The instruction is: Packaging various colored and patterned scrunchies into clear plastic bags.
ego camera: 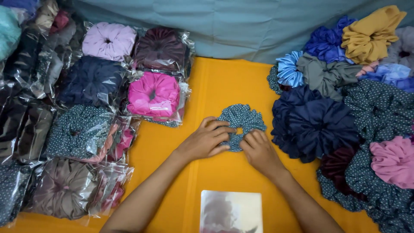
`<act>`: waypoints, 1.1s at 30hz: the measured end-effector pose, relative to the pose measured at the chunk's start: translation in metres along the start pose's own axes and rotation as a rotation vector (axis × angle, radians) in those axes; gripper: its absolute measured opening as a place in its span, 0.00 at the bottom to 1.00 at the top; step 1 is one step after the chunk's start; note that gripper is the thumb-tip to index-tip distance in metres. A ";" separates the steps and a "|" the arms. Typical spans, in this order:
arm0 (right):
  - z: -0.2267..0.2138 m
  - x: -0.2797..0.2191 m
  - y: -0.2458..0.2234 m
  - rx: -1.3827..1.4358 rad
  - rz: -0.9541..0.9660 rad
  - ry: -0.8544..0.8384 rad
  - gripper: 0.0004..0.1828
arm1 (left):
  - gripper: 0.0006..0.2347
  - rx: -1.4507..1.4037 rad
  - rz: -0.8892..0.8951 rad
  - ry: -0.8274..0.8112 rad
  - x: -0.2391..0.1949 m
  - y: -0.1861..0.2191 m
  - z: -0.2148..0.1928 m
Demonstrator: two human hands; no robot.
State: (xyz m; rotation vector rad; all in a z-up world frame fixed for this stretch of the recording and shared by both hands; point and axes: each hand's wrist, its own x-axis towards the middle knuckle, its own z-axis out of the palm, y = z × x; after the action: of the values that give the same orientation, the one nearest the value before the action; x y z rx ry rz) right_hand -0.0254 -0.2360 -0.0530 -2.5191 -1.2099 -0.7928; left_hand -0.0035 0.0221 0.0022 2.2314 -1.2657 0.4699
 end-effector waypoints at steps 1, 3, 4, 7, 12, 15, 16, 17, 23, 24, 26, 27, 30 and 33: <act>-0.005 0.002 0.000 -0.001 0.000 0.001 0.07 | 0.11 0.001 0.001 0.000 0.000 0.002 -0.002; -0.016 0.007 -0.001 -0.048 0.008 -0.012 0.02 | 0.14 -0.077 -0.040 -0.108 0.000 0.005 -0.005; -0.023 0.015 -0.007 -0.048 0.008 -0.011 0.02 | 0.14 -0.076 -0.040 -0.108 -0.002 0.003 -0.004; -0.037 0.031 -0.024 -0.017 0.010 0.006 0.08 | 0.15 -0.123 -0.061 -0.131 -0.003 0.000 -0.001; -0.022 0.022 -0.021 0.025 -0.017 -0.081 0.06 | 0.17 -0.174 -0.088 -0.161 -0.002 0.001 -0.005; -0.017 0.011 -0.011 0.042 -0.008 -0.100 0.04 | 0.16 -0.195 -0.117 -0.167 -0.002 0.001 -0.004; -0.016 0.010 -0.008 0.041 -0.009 -0.099 0.04 | 0.16 -0.194 -0.116 -0.167 -0.002 0.001 -0.005; -0.016 0.007 -0.005 0.084 0.014 -0.098 0.03 | 0.13 -0.194 -0.124 -0.173 -0.002 0.001 -0.005; -0.010 -0.009 0.009 0.097 0.053 -0.134 0.04 | 0.07 -0.168 -0.108 -0.173 -0.002 0.000 -0.008; -0.010 -0.009 0.008 0.071 0.041 -0.142 0.05 | 0.07 -0.168 -0.109 -0.171 -0.002 -0.001 -0.007; -0.020 0.006 -0.001 0.036 0.027 -0.094 0.08 | 0.07 -0.169 -0.107 -0.169 -0.003 -0.001 -0.006; -0.025 0.013 -0.005 0.002 0.013 -0.046 0.12 | 0.08 -0.170 -0.106 -0.168 -0.003 -0.001 -0.005; -0.041 0.031 -0.020 0.043 -0.002 0.017 0.24 | 0.10 -0.167 -0.106 -0.165 -0.003 -0.001 -0.006; -0.021 0.022 -0.023 -0.013 0.028 -0.034 0.14 | 0.08 -0.189 -0.141 -0.180 0.000 0.002 -0.008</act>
State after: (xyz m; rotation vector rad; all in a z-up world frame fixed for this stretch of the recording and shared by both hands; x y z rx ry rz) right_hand -0.0391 -0.2160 -0.0237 -2.5640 -1.1815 -0.7561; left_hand -0.0055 0.0263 0.0090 2.2196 -1.1759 0.0928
